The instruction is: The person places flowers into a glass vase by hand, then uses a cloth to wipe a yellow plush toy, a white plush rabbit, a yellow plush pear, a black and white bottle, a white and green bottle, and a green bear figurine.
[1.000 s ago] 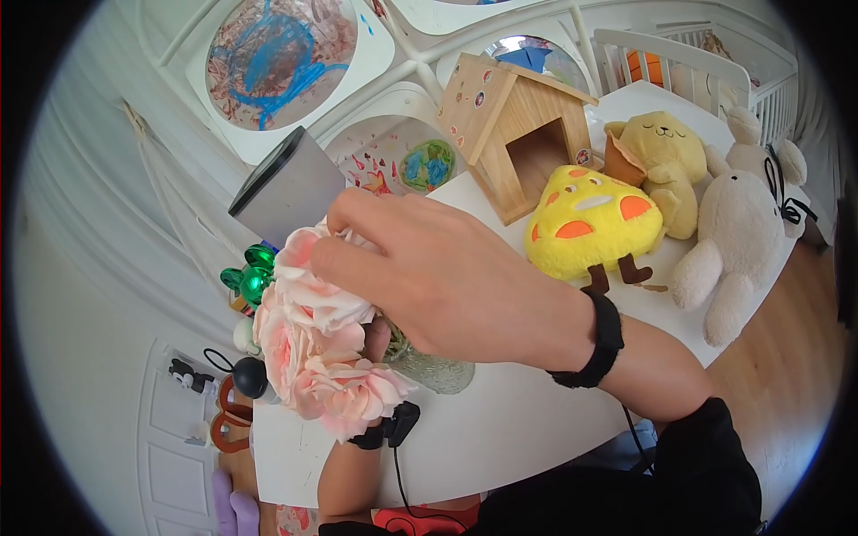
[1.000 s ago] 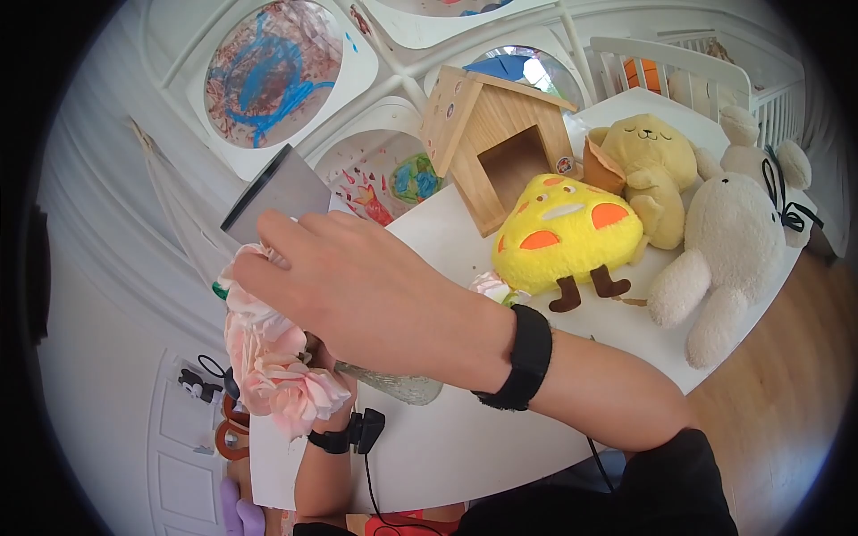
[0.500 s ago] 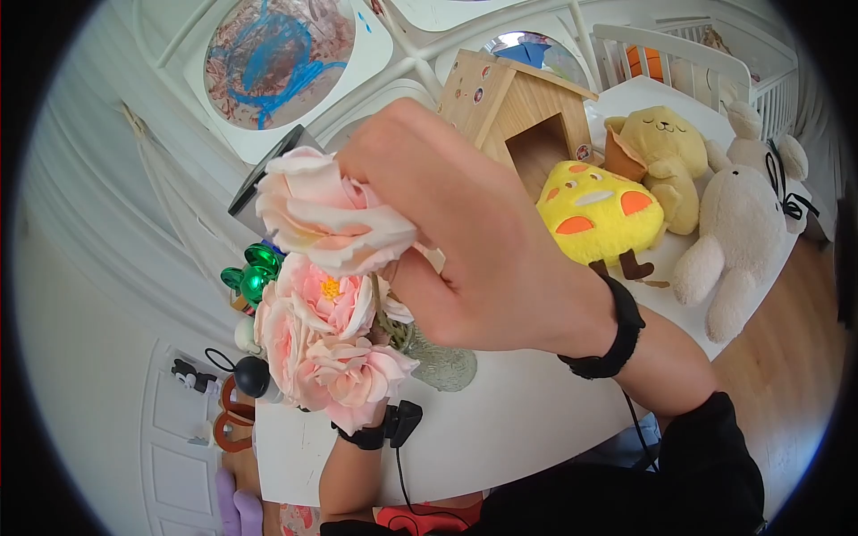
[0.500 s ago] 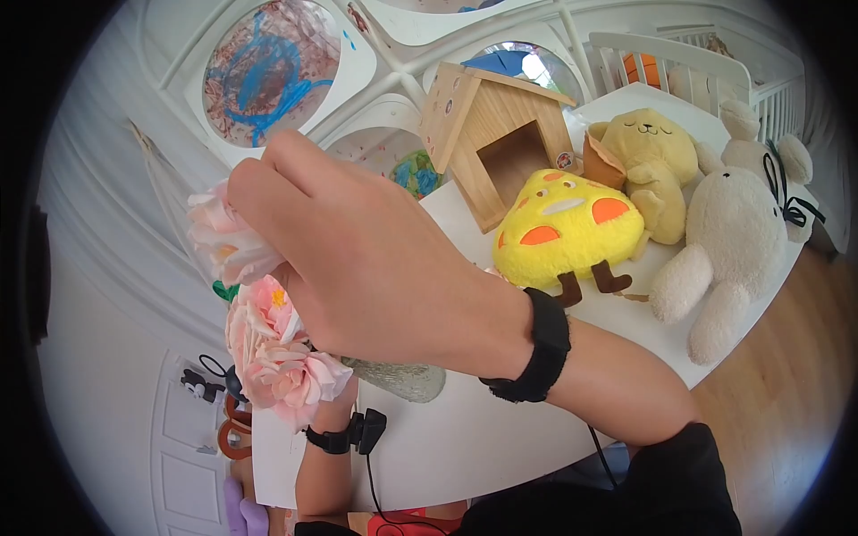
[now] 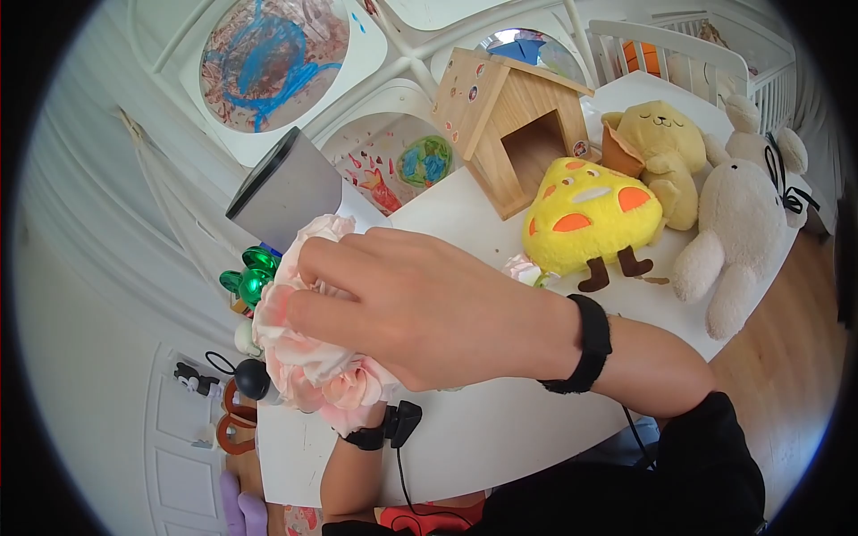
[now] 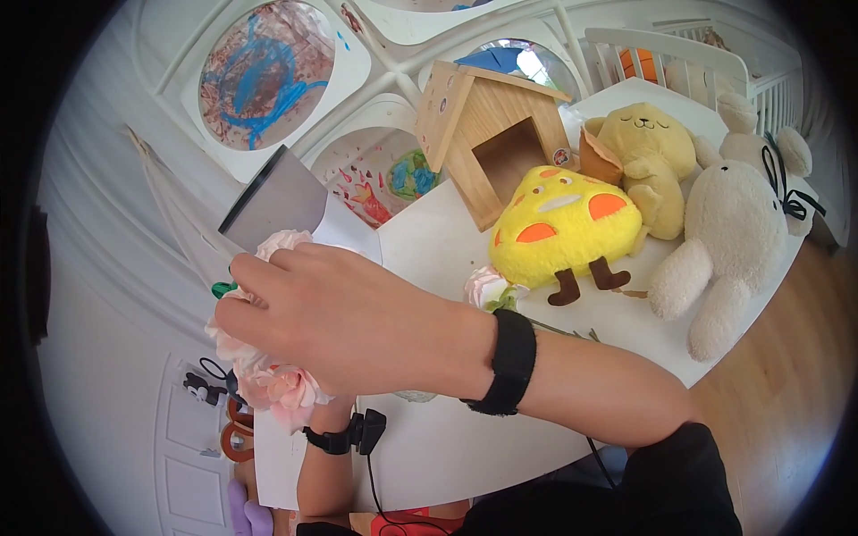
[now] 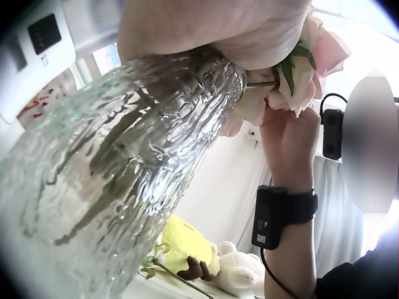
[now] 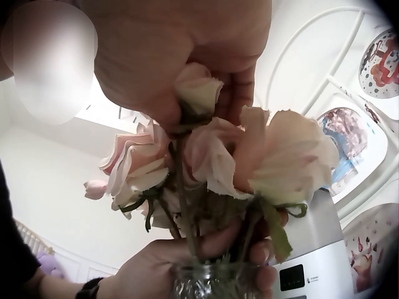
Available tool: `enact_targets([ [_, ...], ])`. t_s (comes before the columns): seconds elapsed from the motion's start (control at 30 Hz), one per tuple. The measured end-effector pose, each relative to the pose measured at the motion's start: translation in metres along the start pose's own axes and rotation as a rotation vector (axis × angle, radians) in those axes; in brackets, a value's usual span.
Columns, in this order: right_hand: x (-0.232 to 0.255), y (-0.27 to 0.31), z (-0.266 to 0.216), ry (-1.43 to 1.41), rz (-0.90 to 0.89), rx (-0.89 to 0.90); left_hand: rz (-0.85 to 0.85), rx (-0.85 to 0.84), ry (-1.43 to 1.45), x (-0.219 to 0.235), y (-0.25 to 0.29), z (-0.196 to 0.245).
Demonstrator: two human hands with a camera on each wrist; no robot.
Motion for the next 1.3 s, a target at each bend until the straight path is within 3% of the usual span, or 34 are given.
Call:
enact_targets([
  [0.23,0.004,0.0,-0.006,-0.076,-0.164,-0.053,-0.072,-0.057,-0.1,-0.016,-0.006,0.0],
  [0.33,-0.004,0.0,-0.003,0.053,-0.211,-0.081,-0.107,-0.075,-0.144,-0.012,-0.007,0.006],
  [0.4,0.006,-0.003,0.004,0.151,0.031,-0.083,-0.135,-0.087,-0.173,-0.016,-0.008,0.007],
  [0.5,0.01,-0.001,0.012,0.114,0.02,-0.148,-0.183,-0.103,-0.212,-0.024,-0.01,0.006],
  [0.6,0.015,-0.003,0.016,0.08,0.089,-0.094,-0.214,-0.11,-0.258,-0.031,-0.015,0.004],
  [0.73,0.002,0.0,0.015,0.118,0.022,-0.132,-0.254,-0.115,-0.322,-0.034,-0.015,0.003],
  [0.8,-0.005,0.0,0.009,0.085,0.064,-0.018,-0.276,-0.117,-0.352,-0.046,-0.021,-0.002],
  [0.9,-0.005,0.002,0.008,0.082,0.023,0.008,-0.313,-0.125,-0.4,-0.027,-0.007,0.009],
  [1.13,-0.009,0.017,0.0,0.047,-0.003,0.068,-0.42,-0.155,-0.502,-0.037,-0.002,0.008],
  [1.2,-0.012,0.027,-0.011,0.227,0.084,0.17,-0.453,-0.172,-0.533,-0.043,-0.005,0.008],
  [1.3,-0.013,0.044,-0.015,0.237,0.088,0.212,-0.477,-0.2,-0.576,-0.038,0.002,0.013],
])
Point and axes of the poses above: each hand's wrist, its own y-axis away from the middle knuckle, its own x-axis out of the back of the hand, z = x × y, the point moved 8 cm from there along -y, towards the middle knuckle, and after that the axes turned 13 degrees about -x, right-handed, at the moved point
